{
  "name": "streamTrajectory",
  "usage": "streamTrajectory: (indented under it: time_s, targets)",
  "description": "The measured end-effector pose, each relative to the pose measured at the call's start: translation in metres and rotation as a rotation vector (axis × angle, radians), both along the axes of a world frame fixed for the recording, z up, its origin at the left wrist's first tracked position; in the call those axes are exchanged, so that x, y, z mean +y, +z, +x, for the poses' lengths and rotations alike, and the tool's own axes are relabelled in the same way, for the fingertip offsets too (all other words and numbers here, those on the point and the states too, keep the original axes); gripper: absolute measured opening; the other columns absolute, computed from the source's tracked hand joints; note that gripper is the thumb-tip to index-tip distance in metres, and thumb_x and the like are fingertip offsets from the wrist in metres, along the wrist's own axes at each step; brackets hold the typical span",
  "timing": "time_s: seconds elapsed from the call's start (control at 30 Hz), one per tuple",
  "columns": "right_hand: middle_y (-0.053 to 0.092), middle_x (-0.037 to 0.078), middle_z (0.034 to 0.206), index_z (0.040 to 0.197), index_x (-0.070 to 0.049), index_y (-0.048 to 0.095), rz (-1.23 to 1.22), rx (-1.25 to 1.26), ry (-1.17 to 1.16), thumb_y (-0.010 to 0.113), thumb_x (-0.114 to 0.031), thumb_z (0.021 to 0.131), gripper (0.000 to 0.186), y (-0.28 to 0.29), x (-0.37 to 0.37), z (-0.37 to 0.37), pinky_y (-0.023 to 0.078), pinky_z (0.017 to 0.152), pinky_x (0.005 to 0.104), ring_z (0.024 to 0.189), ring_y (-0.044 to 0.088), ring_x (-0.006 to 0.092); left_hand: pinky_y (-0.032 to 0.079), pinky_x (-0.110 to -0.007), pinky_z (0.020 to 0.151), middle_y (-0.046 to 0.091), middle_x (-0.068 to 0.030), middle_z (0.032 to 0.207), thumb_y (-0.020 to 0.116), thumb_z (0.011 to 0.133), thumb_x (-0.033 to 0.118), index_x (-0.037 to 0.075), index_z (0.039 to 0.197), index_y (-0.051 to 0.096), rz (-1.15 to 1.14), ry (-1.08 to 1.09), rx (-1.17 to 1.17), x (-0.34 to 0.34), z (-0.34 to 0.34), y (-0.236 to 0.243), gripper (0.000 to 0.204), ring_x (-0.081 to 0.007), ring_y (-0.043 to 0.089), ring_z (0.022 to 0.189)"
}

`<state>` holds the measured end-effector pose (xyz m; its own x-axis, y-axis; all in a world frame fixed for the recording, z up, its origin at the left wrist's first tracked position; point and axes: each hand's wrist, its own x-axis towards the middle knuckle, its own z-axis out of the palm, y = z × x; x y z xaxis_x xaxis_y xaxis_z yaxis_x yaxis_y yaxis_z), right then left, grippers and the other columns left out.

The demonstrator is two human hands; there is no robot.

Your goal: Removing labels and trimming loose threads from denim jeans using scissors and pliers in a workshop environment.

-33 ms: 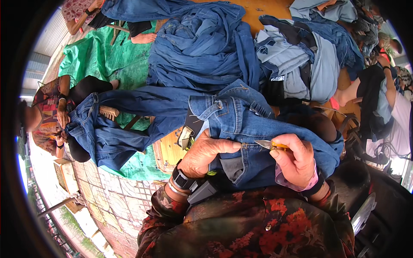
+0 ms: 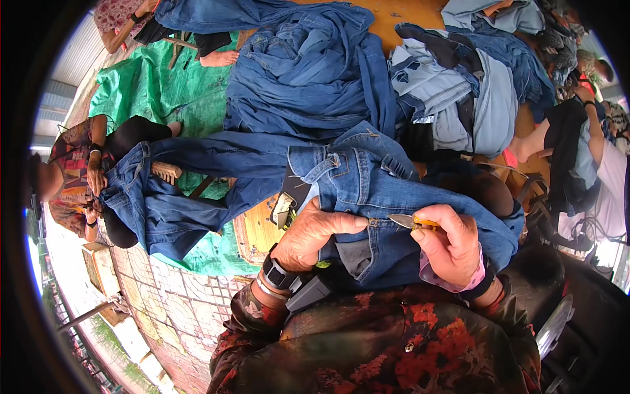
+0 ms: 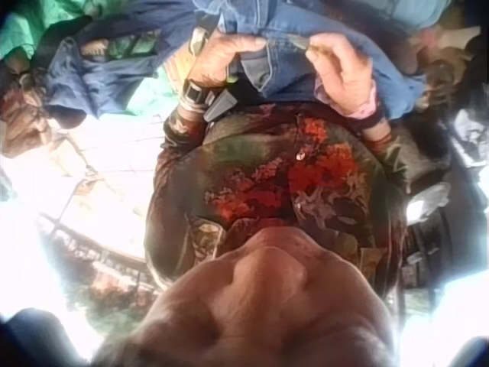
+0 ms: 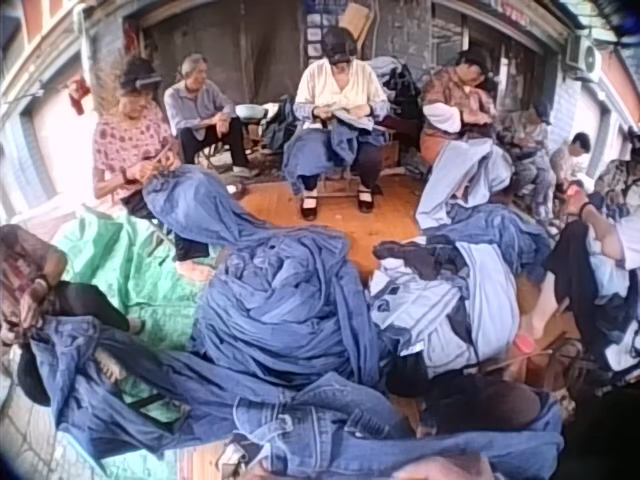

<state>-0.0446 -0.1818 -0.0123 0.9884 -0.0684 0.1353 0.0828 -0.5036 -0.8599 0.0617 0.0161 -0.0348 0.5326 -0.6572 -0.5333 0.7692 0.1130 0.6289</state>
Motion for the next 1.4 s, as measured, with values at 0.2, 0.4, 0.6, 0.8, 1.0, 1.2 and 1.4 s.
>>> streamTrajectory:
  time_s: [0.2, 0.4, 0.6, 0.8, 1.0, 1.2, 1.4]
  targets:
    - [0.062, 0.009, 0.074, 0.096, -0.003, 0.055, -0.070, -0.001, 0.028, 0.067, -0.006, 0.075, 0.024, 0.000, 0.002, 0.001, 0.046, 0.050, 0.0285, 0.055, 0.060, 0.0204, 0.047, -0.026, 0.079, 0.065, -0.0033, 0.091, 0.071, 0.069, 0.002, 0.003, 0.102, 0.061, 0.052, 0.002, -0.013, 0.001, 0.001, -0.001, 0.034, -0.0128, 0.060, 0.081]
    - [0.062, 0.010, 0.075, 0.097, -0.003, 0.054, -0.138, -0.006, 0.080, 0.068, -0.006, 0.074, 0.026, 0.003, 0.005, 0.005, 0.046, 0.050, 0.0300, 0.056, 0.060, 0.0218, 0.046, -0.026, 0.079, 0.064, -0.0026, 0.091, 0.071, 0.069, 0.002, 0.003, 0.102, 0.061, 0.012, 0.016, -0.004, 0.002, 0.000, -0.002, 0.034, -0.0120, 0.060, 0.081]
    - [0.061, 0.009, 0.071, 0.095, -0.003, 0.055, -0.079, 0.055, 0.049, 0.068, -0.007, 0.075, 0.025, 0.004, 0.003, 0.001, 0.045, 0.049, 0.0294, 0.055, 0.059, 0.0203, 0.044, -0.026, 0.082, 0.064, -0.0011, 0.093, 0.070, 0.068, 0.001, 0.004, 0.105, 0.060, -0.002, 0.007, -0.024, 0.002, -0.002, -0.003, 0.038, -0.0117, 0.058, 0.085]
    - [0.060, 0.008, 0.069, 0.095, -0.003, 0.056, -0.106, 0.110, 0.079, 0.068, -0.008, 0.075, 0.023, 0.011, -0.002, 0.002, 0.044, 0.048, 0.0284, 0.052, 0.057, 0.0186, 0.043, -0.027, 0.084, 0.063, -0.0013, 0.096, 0.071, 0.069, 0.003, 0.004, 0.108, 0.060, -0.014, 0.004, -0.070, 0.002, -0.002, -0.002, 0.041, -0.0123, 0.058, 0.087]
    - [0.059, 0.008, 0.070, 0.097, -0.001, 0.055, -0.064, 0.138, 0.090, 0.066, -0.005, 0.077, 0.023, 0.015, -0.006, 0.000, 0.044, 0.050, 0.0248, 0.055, 0.056, 0.0141, 0.042, -0.028, 0.087, 0.062, -0.0012, 0.100, 0.072, 0.072, 0.009, 0.004, 0.111, 0.058, -0.024, -0.008, -0.041, 0.003, -0.002, -0.005, 0.041, -0.0122, 0.056, 0.092]
    - [0.062, 0.010, 0.074, 0.097, -0.003, 0.055, -0.104, 0.071, 0.052, 0.067, -0.009, 0.076, 0.024, 0.012, -0.004, 0.003, 0.047, 0.051, 0.0283, 0.057, 0.062, 0.0201, 0.043, -0.028, 0.085, 0.061, -0.0027, 0.103, 0.072, 0.076, 0.015, 0.002, 0.113, 0.054, 0.016, 0.085, -0.153, 0.012, 0.000, 0.006, 0.043, -0.0128, 0.056, 0.090]
    - [0.062, 0.009, 0.074, 0.097, -0.003, 0.054, -0.087, 0.081, 0.000, 0.066, -0.009, 0.078, 0.023, 0.008, -0.003, 0.004, 0.047, 0.053, 0.0273, 0.057, 0.062, 0.0199, 0.046, -0.028, 0.073, 0.058, -0.0101, 0.094, 0.070, 0.075, 0.010, 0.001, 0.110, 0.052, 0.684, 0.433, -1.281, 0.026, -0.002, 0.015, 0.040, -0.0193, 0.056, 0.082]
